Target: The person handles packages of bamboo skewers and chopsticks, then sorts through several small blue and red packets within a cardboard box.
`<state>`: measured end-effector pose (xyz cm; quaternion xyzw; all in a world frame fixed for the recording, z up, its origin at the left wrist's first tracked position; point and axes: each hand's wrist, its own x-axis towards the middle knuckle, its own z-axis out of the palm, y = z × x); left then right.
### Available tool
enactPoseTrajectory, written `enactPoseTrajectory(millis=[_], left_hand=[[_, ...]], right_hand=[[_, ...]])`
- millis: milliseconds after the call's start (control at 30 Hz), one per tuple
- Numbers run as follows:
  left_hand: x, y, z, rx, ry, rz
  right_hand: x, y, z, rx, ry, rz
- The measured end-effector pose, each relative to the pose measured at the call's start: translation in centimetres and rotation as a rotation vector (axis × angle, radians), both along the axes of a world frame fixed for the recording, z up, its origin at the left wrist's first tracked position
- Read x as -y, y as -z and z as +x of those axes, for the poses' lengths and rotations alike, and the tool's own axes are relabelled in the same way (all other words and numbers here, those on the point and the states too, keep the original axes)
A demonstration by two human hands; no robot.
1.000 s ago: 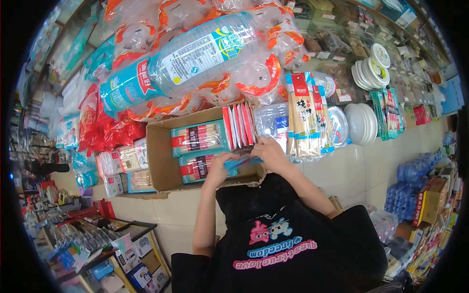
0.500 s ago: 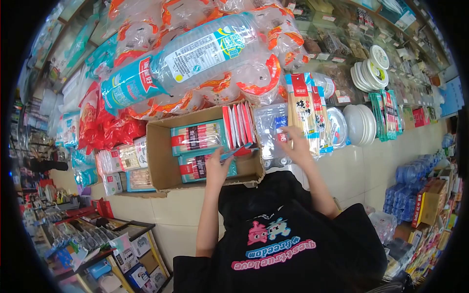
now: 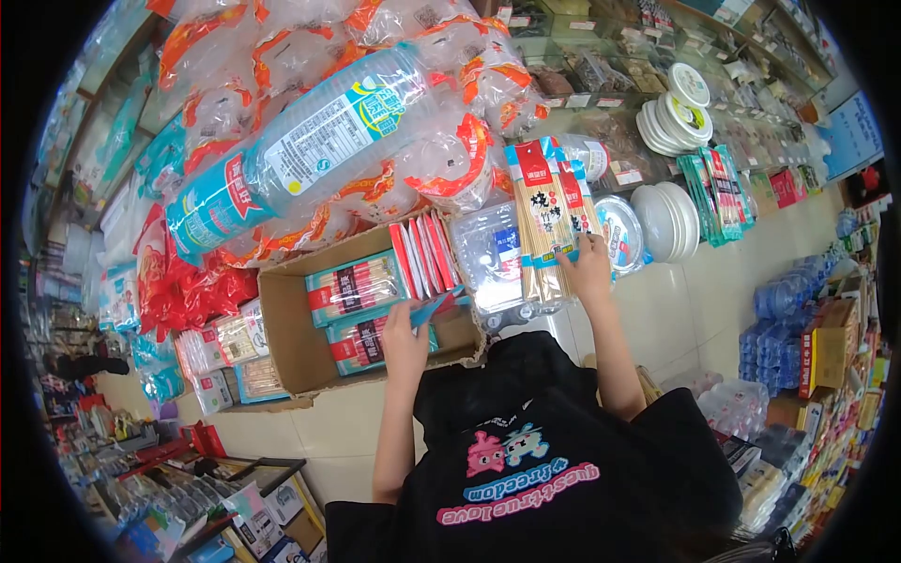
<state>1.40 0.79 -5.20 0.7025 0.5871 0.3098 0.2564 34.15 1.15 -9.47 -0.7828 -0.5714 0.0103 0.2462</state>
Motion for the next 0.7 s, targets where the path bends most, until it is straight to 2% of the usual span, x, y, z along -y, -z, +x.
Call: enactPoseTrajectory(millis=[67,100,200,267,300,367,400,433,467,533,567,667,700], left_hand=[[0.2,-0.4,0.6,0.164,-0.106,-0.090],[0.3,-0.4,0.5,0.107,-0.124,-0.074],[0.7,-0.5,0.1,-0.039,-0.167,-0.006],[0.9,-0.5,-0.2,-0.101,-0.184,0.069],[1.0,-0.8,-0.4,-0.190,-0.178,-0.012],[1.1,-1.2,-1.2,-0.366,-0.162,-0.175],[0.9,-0.9,-1.7,-0.348,-0.133,-0.289],[0.7,-0.2,-2.3,-0.329,-0.104,-0.403],[0.6,0.3,-2.6,-0.310,-0.074,-0.518],[0.7,1.0,-2.6,-0.017,-0.004,-0.512],[0.7,1.2,-2.5,0.129,0.034,-0.506],[0.6,0.1,-0.9,0.389,0.017,-0.563],[0.5,0.2,-0.9,0.352,0.035,-0.539]], right_hand=[[-0.6,-0.1,-0.5,-0.056,0.074,-0.032],[-0.9,-0.4,-0.6,-0.084,0.112,-0.049],[-1.9,-1.3,-0.2,-0.391,0.138,-0.217],[-2.6,-1.0,0.6,-0.385,0.037,-0.372],[-2.9,-0.7,1.0,-0.380,-0.015,-0.449],[-2.9,0.3,1.0,-0.657,-0.047,-0.351],[-2.8,0.2,0.8,-0.795,-0.062,-0.300],[-2.7,0.1,0.6,-1.081,-0.117,-0.247],[-2.4,-0.1,0.4,-1.210,-0.119,-0.197],[-2.0,-3.2,-1.2,-1.466,-0.119,-0.091],[-1.5,-1.8,-0.1,-1.437,-0.196,-0.132],[-0.7,-3.7,-0.4,-1.514,-0.202,-0.135],[-0.4,-4.6,-0.7,-1.538,-0.255,-0.095]])
